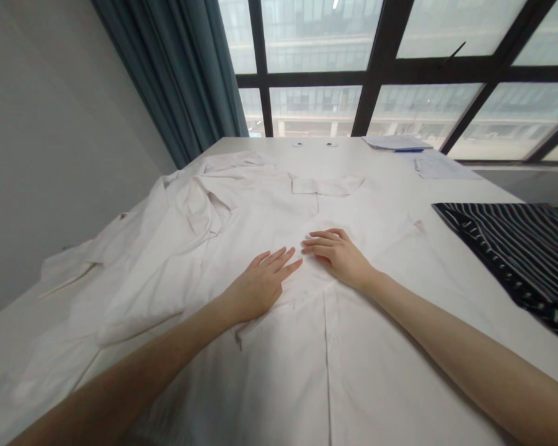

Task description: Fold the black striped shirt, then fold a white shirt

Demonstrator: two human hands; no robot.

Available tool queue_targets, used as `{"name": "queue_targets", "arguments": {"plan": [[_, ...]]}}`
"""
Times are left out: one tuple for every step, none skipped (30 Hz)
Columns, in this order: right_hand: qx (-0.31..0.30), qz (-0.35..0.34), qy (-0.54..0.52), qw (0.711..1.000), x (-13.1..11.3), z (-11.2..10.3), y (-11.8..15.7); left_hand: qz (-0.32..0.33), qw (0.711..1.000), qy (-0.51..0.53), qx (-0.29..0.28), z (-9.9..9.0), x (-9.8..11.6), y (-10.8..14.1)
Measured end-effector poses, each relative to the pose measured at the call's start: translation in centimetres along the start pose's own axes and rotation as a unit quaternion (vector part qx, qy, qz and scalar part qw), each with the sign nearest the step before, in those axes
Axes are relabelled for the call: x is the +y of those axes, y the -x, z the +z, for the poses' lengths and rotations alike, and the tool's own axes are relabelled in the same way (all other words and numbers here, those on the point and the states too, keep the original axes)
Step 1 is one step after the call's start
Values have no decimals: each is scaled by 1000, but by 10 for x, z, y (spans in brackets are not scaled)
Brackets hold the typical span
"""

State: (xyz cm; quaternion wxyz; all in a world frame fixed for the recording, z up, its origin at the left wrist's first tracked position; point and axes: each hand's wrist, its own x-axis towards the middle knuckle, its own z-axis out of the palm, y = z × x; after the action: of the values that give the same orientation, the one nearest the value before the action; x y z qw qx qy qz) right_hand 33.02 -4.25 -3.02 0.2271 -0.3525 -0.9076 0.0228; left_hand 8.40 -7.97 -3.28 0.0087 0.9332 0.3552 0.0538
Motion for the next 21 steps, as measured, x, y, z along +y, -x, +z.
{"name": "queue_targets", "arguments": {"plan": [[2, -8, -7, 1000, 0, 0, 0, 0, 1000, 0, 2, 0, 0, 0], [5, -18, -11, 1000, 0, 0, 0, 1, 1000, 0, 4, 0, 0, 0], [6, -28, -14, 1000, 0, 0, 0, 1, 1000, 0, 5, 1, -1, 0], [5, -37, -14, 999, 0, 0, 0, 0, 1000, 1, 6, 1, -1, 0], [1, -41, -11, 999, 0, 0, -1, -2, 1000, 2, 6, 1, -1, 0], [-3, -39, -7, 999, 0, 0, -1, -3, 1000, 5, 7, 1, -1, 0], [-8, -31, -4, 999, 0, 0, -1, -4, 1000, 7, 8, 1, -1, 0], [-12, -17, -1, 1000, 0, 0, -1, -5, 1000, 9, 9, 1, -1, 0], [-14, 1, 1, 1000, 0, -1, -1, -5, 1000, 10, 10, 1, 0, 0], [-15, 17, 1, 1000, 1, -1, -1, -5, 1000, 11, 11, 1, 0, 0], [-17, 31, 0, 999, 1, -2, -1, -5, 1000, 11, 11, 1, 0, 0], [-19, 41, -1, 999, 2, -2, 0, -4, 1000, 10, 11, 1, 0, 0], [-21, 48, -2, 999, 2, -3, 0, -4, 1000, 9, 10, 1, 0, 0], [-22, 54, -1, 998, 3, -3, 0, -4, 1000, 9, 10, 1, 0, 0], [-22, 57, 0, 998, 4, -3, 0, -4, 1000, 9, 10, 1, 0, 0], [-21, 59, 3, 998, 4, -3, 0, -4, 1000, 9, 11, 0, 0, 0], [-19, 61, 7, 998, 5, -3, 1, -3, 1000, 10, 13, 0, 0, 1], [-15, 61, 10, 998, 5, -2, 1, -4, 1000, 12, 15, 0, 0, 1], [-10, 60, 14, 998, 6, -2, 1, -4, 1000, 14, 18, 0, 0, 1], [-2, 59, 17, 998, 6, -1, 2, -4, 1000, 16, 20, 1, 0, 1], [6, 57, 19, 998, 7, -1, 2, -5, 1000, 17, 21, 0, 0, 1]]}}
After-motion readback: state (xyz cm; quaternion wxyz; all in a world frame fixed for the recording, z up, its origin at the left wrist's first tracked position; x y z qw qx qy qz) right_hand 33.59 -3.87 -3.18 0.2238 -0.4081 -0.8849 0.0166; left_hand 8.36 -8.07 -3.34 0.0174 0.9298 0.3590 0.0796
